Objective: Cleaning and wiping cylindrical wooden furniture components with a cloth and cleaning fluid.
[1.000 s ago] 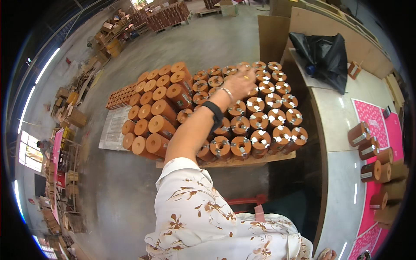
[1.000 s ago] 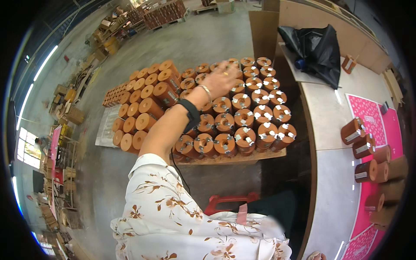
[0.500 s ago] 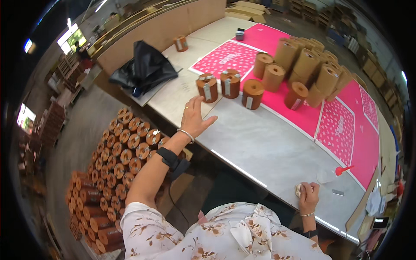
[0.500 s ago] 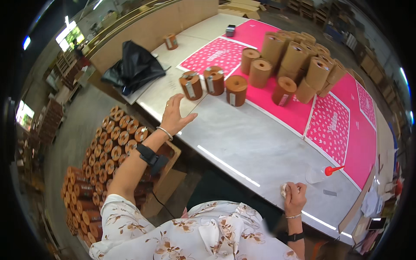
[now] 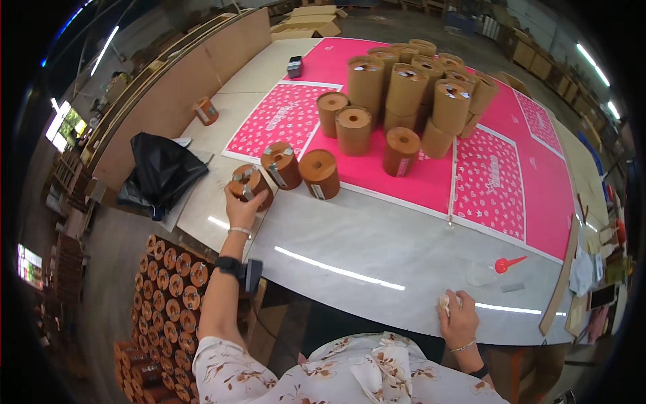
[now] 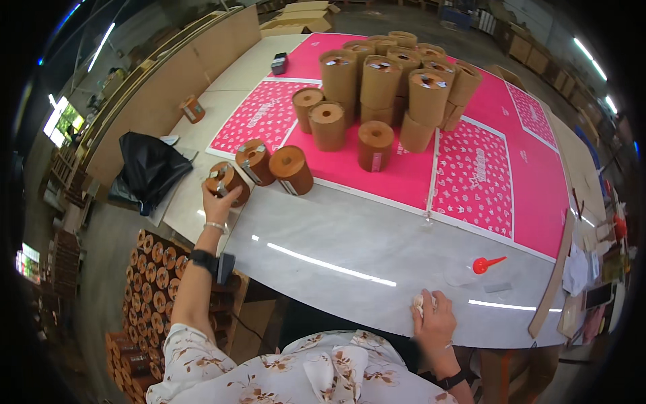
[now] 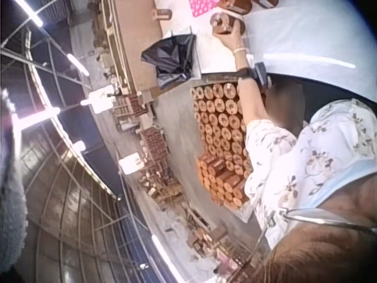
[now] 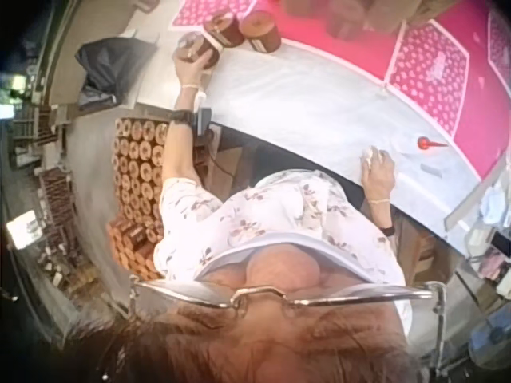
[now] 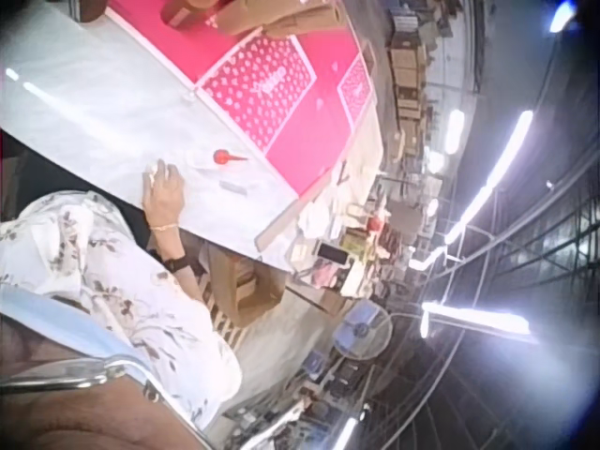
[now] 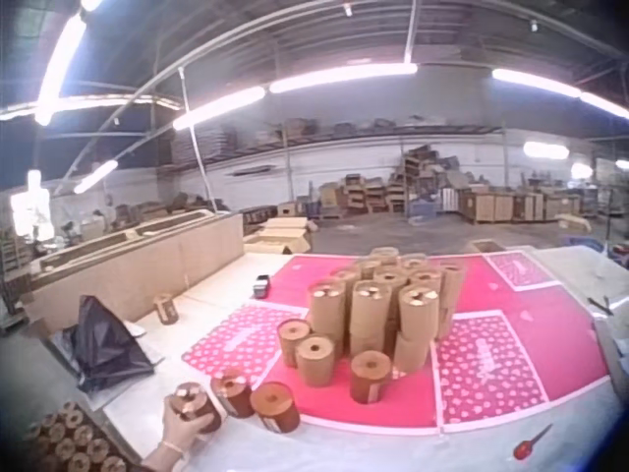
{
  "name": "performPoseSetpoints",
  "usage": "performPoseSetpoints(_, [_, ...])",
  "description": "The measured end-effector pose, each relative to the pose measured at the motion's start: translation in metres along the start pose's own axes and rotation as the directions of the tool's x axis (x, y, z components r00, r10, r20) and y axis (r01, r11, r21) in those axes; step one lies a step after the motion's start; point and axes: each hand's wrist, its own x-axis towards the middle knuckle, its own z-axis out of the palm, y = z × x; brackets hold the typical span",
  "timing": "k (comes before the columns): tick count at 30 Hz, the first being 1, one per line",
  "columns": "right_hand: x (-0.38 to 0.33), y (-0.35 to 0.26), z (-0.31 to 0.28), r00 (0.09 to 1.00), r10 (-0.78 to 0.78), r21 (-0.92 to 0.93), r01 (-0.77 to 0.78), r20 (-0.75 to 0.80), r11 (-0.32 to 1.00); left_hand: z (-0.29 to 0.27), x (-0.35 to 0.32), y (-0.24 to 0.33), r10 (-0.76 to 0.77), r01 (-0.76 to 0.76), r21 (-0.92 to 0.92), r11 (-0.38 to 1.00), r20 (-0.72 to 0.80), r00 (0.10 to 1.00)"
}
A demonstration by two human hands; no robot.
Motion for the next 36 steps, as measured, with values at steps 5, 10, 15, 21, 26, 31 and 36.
performPoseSetpoints(5, [0.002,0.006,-0.007,0.993,-0.02,-0.016,0.022,0.118,1.0,0.022,-0.084,0.035,0.104,-0.058,-0.155,0.986,0.312,0.944])
performPoseSetpoints(10, [0.005,0.01,-0.005,0.987,-0.108,-0.073,0.117,0.12,0.99,0.081,-0.169,0.067,0.151,-0.031,-0.24,0.97,0.503,0.851])
performPoseSetpoints(15, [0.014,0.015,0.011,0.996,-0.076,0.088,0.072,0.042,0.994,0.123,-0.211,0.069,0.302,-0.103,-0.365,0.925,0.544,0.783])
performPoseSetpoints(21, [0.067,-0.054,-0.036,0.971,-0.167,0.449,0.227,-0.169,0.864,0.135,-0.226,0.067,0.265,-0.041,-0.358,0.933,0.605,0.751])
performPoseSetpoints(26, [0.126,-0.104,-0.002,0.91,-0.409,0.315,0.407,-0.063,0.857,0.137,-0.229,0.053,0.403,-0.299,-0.274,0.914,0.538,0.74])
performPoseSetpoints(31, [0.115,-0.086,-0.001,0.92,-0.366,0.278,0.39,-0.136,0.878,0.133,-0.232,0.068,0.288,-0.124,-0.314,0.941,0.554,0.782])
performPoseSetpoints(36, [0.134,-0.097,-0.002,0.883,-0.451,0.276,0.47,-0.134,0.838,0.137,-0.23,0.064,0.261,-0.076,-0.318,0.945,0.591,0.763])
